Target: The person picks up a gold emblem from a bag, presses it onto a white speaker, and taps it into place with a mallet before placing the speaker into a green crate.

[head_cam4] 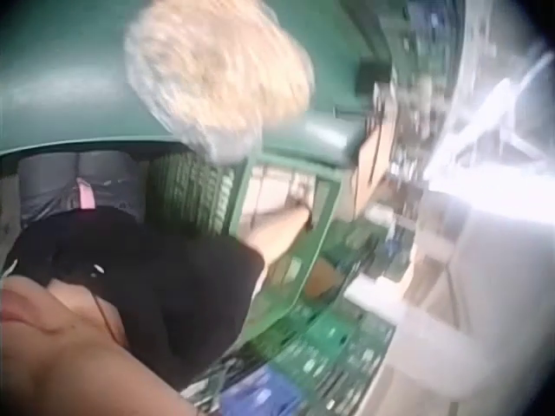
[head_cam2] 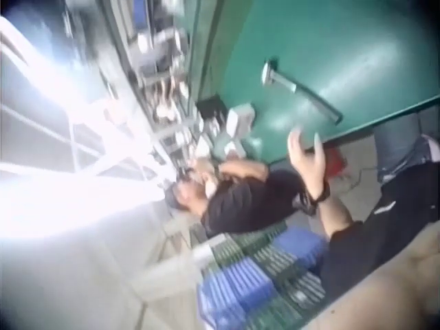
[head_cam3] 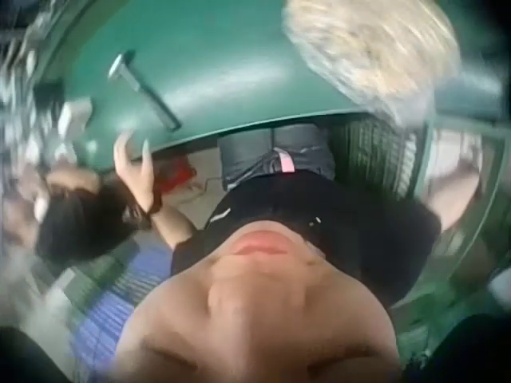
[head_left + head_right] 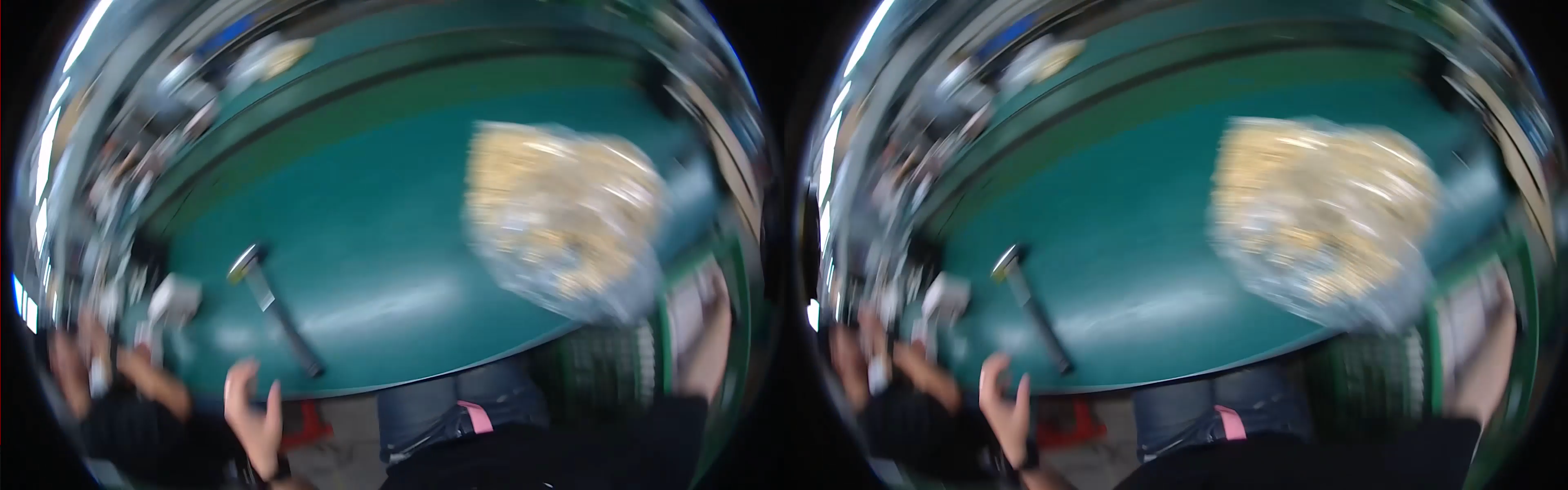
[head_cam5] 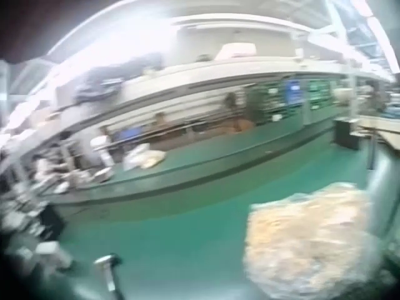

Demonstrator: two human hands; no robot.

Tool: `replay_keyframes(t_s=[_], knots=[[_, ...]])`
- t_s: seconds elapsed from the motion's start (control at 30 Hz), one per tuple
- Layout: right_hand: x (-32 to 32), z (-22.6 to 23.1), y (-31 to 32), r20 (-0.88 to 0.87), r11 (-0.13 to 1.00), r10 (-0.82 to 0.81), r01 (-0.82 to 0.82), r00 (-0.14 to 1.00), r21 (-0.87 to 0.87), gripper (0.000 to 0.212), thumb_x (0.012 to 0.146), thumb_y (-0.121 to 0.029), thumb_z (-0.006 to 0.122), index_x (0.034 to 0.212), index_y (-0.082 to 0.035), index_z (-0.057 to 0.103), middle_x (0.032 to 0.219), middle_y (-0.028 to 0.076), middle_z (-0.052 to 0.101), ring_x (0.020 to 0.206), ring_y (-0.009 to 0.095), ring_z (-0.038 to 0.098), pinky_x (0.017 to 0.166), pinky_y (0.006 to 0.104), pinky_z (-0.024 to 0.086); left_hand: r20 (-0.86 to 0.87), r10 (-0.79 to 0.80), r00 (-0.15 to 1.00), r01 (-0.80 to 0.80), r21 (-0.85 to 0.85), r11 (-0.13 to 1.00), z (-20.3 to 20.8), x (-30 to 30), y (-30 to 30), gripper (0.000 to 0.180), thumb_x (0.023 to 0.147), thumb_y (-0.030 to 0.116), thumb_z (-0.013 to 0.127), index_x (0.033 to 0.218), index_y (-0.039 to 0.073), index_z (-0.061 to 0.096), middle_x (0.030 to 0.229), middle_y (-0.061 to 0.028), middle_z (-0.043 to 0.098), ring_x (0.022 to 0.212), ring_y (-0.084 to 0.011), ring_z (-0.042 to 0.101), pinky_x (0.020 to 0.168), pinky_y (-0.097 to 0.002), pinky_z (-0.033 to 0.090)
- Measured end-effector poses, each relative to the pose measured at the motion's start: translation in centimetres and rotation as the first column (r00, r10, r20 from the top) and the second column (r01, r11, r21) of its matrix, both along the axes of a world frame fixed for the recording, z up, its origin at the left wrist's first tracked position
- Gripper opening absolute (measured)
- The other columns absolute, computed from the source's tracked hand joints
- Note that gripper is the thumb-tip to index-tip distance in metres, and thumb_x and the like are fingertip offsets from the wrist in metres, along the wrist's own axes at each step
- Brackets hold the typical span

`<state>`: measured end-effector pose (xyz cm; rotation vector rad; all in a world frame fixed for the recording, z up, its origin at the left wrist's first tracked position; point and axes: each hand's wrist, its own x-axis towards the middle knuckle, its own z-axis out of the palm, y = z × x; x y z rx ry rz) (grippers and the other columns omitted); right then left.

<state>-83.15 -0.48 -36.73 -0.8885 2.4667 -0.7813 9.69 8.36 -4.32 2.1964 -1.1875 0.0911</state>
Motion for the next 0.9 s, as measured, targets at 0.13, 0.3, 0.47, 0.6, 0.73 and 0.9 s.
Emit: replay_keyframes(t_s=[0.13, 0.3, 0.47, 0.6, 0.73, 0.9], knots=[[-5.1, 11.5, -18.0, 0.215, 0.997, -0.070, 0.059, 0.974, 0.057, 0.052, 0.075, -0.056, 0.063, 0.111, -0.020, 0.056, 0.098, 0.004, 0.052, 0.082, 0.019, 0.044, 0.069, 0.0348, 0.036, 0.059, -0.031, 0.998, 0.038, -0.121, 0.992, -0.5, 6.0, -6.8, 0.031, 0.076, 0.010, 0.072, 0.104, 0.001, 0.059, 0.104, -0.0139, 0.062, 0.095, -0.0297, 0.061, 0.077, -0.0343, 0.049], [9.0, 21.2, -20.0, 0.235, 0.995, -0.050, 0.029, 0.971, 0.095, 0.036, 0.077, -0.037, 0.067, 0.107, -0.026, 0.052, 0.073, -0.001, 0.043, 0.049, 0.012, 0.035, 0.043, 0.0273, 0.030, 0.322, 0.516, 0.794, -0.449, -0.262, 0.854, -1.1, 18.7, -4.7, 0.052, 0.079, 0.036, 0.072, 0.116, 0.004, 0.057, 0.124, -0.0272, 0.052, 0.117, -0.0392, 0.050, 0.094, -0.0452, 0.044], [31.7, 32.2, -16.3, -0.122, 0.740, 0.407, -0.405, 0.905, -0.537, 0.032, 0.088, -0.028, 0.057, 0.116, -0.014, 0.055, 0.096, 0.004, 0.052, 0.077, 0.017, 0.047, 0.069, 0.0300, 0.037, 0.310, 0.716, 0.625, -0.753, -0.003, 0.658, -2.5, 27.6, -7.7, 0.077, 0.077, 0.071, 0.055, 0.118, 0.006, 0.061, 0.119, -0.0302, 0.056, 0.114, -0.0439, 0.053, 0.095, -0.0502, 0.044], [33.5, 39.7, -33.9, -0.554, 0.432, 0.270, -0.613, 0.788, -0.661, 0.032, 0.098, -0.021, 0.050, 0.124, -0.004, 0.058, 0.114, 0.007, 0.060, 0.100, 0.021, 0.056, 0.090, 0.0321, 0.042, 0.373, 0.391, 0.841, -0.481, 0.188, 0.856, -2.8, 33.2, -10.2, 0.041, 0.071, 0.031, 0.075, 0.096, 0.001, 0.064, 0.099, -0.0205, 0.066, 0.098, -0.0351, 0.063, 0.085, -0.0429, 0.050], [42.4, 40.3, -28.5, -0.728, 0.149, 0.658, -0.981, 0.193, -0.126, 0.029, 0.084, -0.004, 0.060, 0.112, 0.001, 0.060, 0.103, 0.013, 0.063, 0.089, 0.022, 0.061, 0.080, 0.0319, 0.047, 0.316, 0.392, 0.864, -0.407, -0.020, 0.913, -3.9, 36.6, -4.1, 0.062, 0.072, 0.017, 0.069, 0.130, 0.003, 0.051, 0.117, -0.0182, 0.061, 0.108, -0.0305, 0.060, 0.096, -0.0393, 0.046], [53.7, 37.0, -24.3, -0.335, -0.132, 0.860, -0.801, -0.385, 0.583, 0.011, 0.079, -0.007, 0.057, 0.087, -0.002, 0.062, 0.078, 0.011, 0.064, 0.079, 0.031, 0.064, 0.066, 0.0429, 0.051, 0.115, 0.207, 0.971, -0.187, -0.168, 0.968, -3.2, 28.5, -2.9, 0.057, 0.083, 0.020, 0.071, 0.126, -0.010, 0.049, 0.119, -0.0292, 0.056, 0.108, -0.0346, 0.056, 0.095, -0.0403, 0.044]])
